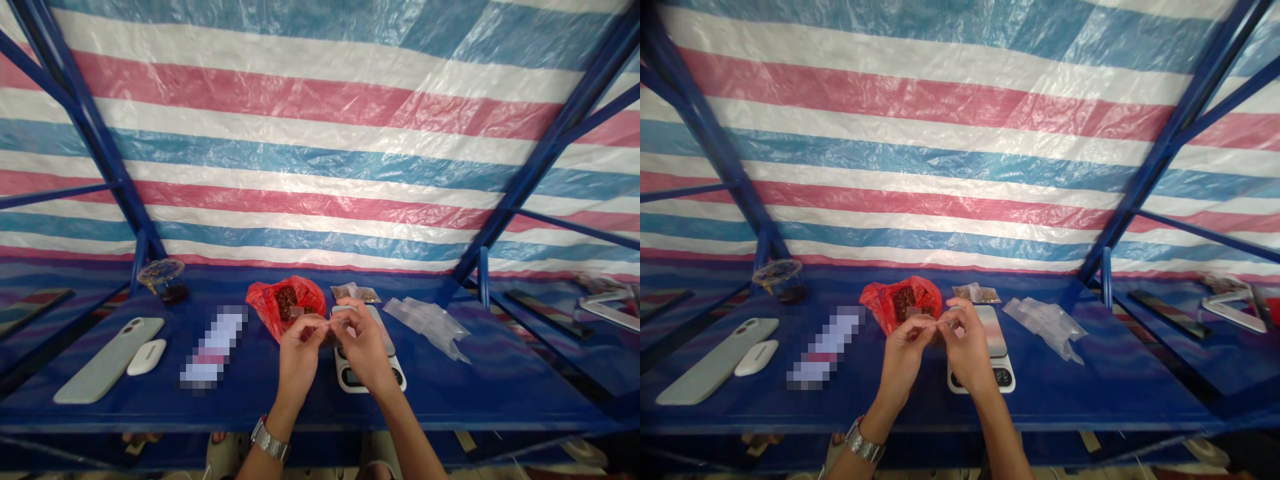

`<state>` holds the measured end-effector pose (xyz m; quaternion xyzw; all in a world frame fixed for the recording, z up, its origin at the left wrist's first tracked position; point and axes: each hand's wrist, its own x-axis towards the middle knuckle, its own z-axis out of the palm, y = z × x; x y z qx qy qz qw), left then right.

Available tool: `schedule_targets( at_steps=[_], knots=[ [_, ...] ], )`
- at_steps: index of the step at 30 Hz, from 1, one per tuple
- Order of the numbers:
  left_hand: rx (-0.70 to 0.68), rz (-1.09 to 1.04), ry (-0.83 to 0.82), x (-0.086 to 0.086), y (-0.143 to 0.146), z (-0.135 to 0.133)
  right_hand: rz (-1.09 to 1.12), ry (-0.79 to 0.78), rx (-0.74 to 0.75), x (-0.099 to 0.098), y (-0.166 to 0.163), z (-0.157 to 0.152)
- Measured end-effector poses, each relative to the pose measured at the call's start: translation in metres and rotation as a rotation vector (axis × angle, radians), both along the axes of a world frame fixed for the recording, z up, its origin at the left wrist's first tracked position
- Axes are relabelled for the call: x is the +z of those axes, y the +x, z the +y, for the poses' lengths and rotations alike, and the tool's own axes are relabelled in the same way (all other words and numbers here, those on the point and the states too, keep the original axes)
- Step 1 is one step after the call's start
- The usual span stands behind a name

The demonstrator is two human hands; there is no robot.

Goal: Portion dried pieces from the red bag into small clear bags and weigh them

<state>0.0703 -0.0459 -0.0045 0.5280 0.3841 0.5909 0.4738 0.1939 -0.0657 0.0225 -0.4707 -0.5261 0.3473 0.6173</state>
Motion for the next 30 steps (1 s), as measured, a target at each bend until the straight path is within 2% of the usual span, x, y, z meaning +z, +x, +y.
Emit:
schedule_targets(
  at_steps=[8,10,12,14,16,18,20,22,26,28,30],
  knots=[
    [0.114,0.048,0.020,0.011,0.002,-0.010,-0.102,0.012,-0.150,0.004,0.006,-0.002],
    [0.202,0.073,0.022,0.012,0.004,-0.010,-0.150,0.013,-0.298,0.008,0.020,0.001],
    [0.253,0.077,0.016,0.012,0.003,-0.008,-0.213,0.023,-0.522,0.015,0.040,0.009],
    [0.229,0.074,0.000,0.012,0.001,-0.007,-0.308,0.051,-0.723,0.025,0.063,0.023],
    [0.193,0.084,-0.019,0.013,-0.003,-0.006,-0.406,0.083,-0.798,0.030,0.080,0.044],
    [0.170,0.109,-0.024,0.015,-0.007,-0.006,-0.600,-0.016,-0.738,0.028,0.088,0.069],
    [0.151,0.143,-0.012,0.016,-0.013,-0.006,-0.859,-0.194,-0.552,0.018,0.085,0.092],
    [0.151,0.171,0.009,0.018,-0.018,-0.007,-0.986,-0.275,-0.393,0.003,0.077,0.111],
    [0.173,0.201,0.042,0.021,-0.027,-0.007,-1.063,-0.244,-0.228,-0.013,0.064,0.134],
    [0.165,0.212,0.058,0.023,-0.030,-0.008,-1.093,-0.214,-0.167,-0.010,0.072,0.138],
    [0.159,0.233,0.067,0.024,-0.033,-0.009,-1.124,-0.207,-0.158,-0.001,0.094,0.136]
  ],
)
